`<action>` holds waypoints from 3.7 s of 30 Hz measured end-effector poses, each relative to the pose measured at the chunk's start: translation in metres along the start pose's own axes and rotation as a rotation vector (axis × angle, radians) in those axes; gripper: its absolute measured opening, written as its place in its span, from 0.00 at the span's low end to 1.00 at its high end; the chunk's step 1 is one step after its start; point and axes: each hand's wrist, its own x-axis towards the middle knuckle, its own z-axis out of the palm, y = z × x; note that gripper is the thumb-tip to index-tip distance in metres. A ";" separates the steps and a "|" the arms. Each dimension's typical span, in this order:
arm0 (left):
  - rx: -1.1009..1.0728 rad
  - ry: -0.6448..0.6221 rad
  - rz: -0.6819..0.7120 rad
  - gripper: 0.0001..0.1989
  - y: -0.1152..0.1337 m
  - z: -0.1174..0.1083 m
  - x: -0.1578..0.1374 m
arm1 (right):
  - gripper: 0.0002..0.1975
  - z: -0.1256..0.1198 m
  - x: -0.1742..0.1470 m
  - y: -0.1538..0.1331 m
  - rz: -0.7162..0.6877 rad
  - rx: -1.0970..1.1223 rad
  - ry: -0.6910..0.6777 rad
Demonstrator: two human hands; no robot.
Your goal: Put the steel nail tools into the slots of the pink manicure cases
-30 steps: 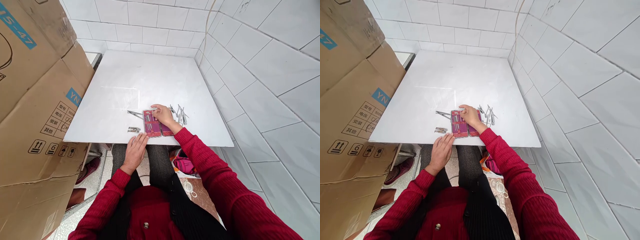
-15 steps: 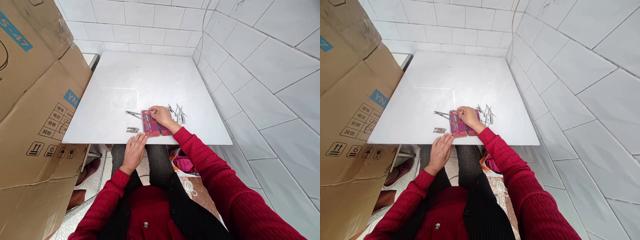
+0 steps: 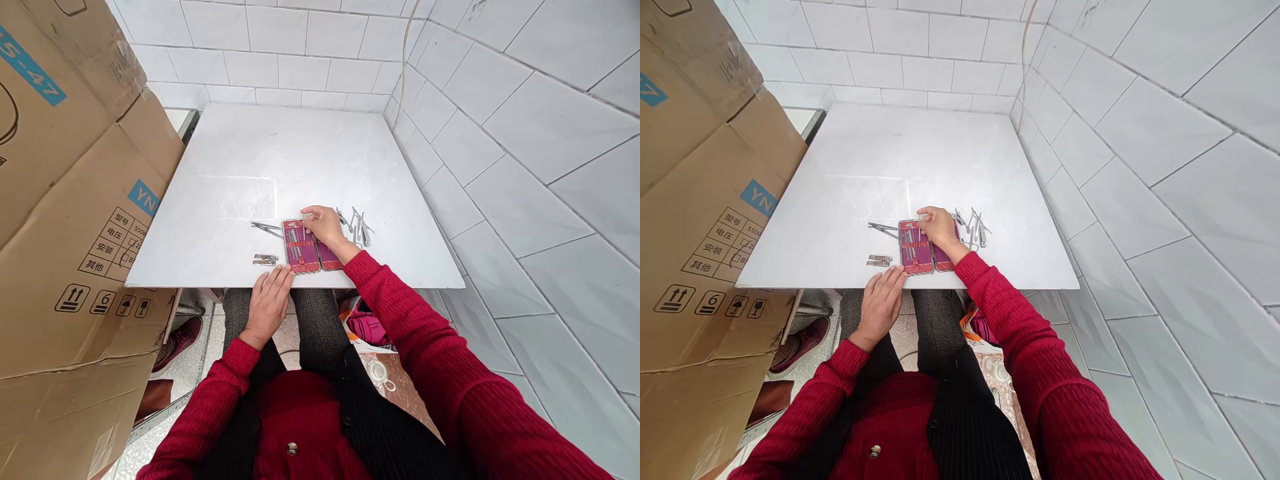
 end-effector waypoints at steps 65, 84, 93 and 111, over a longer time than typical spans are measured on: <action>0.029 -0.033 -0.002 0.27 0.002 0.000 -0.004 | 0.11 0.050 -0.004 -0.067 -0.339 -0.889 -0.223; 0.044 -0.023 0.003 0.25 0.002 0.002 -0.006 | 0.15 0.067 0.024 -0.084 -0.396 -1.169 -0.421; 0.053 -0.046 -0.003 0.26 0.001 0.002 -0.007 | 0.12 0.072 0.036 -0.077 -0.434 -1.158 -0.495; 0.026 0.000 0.015 0.29 -0.001 0.001 -0.003 | 0.30 -0.005 0.010 -0.010 -0.051 0.257 -0.312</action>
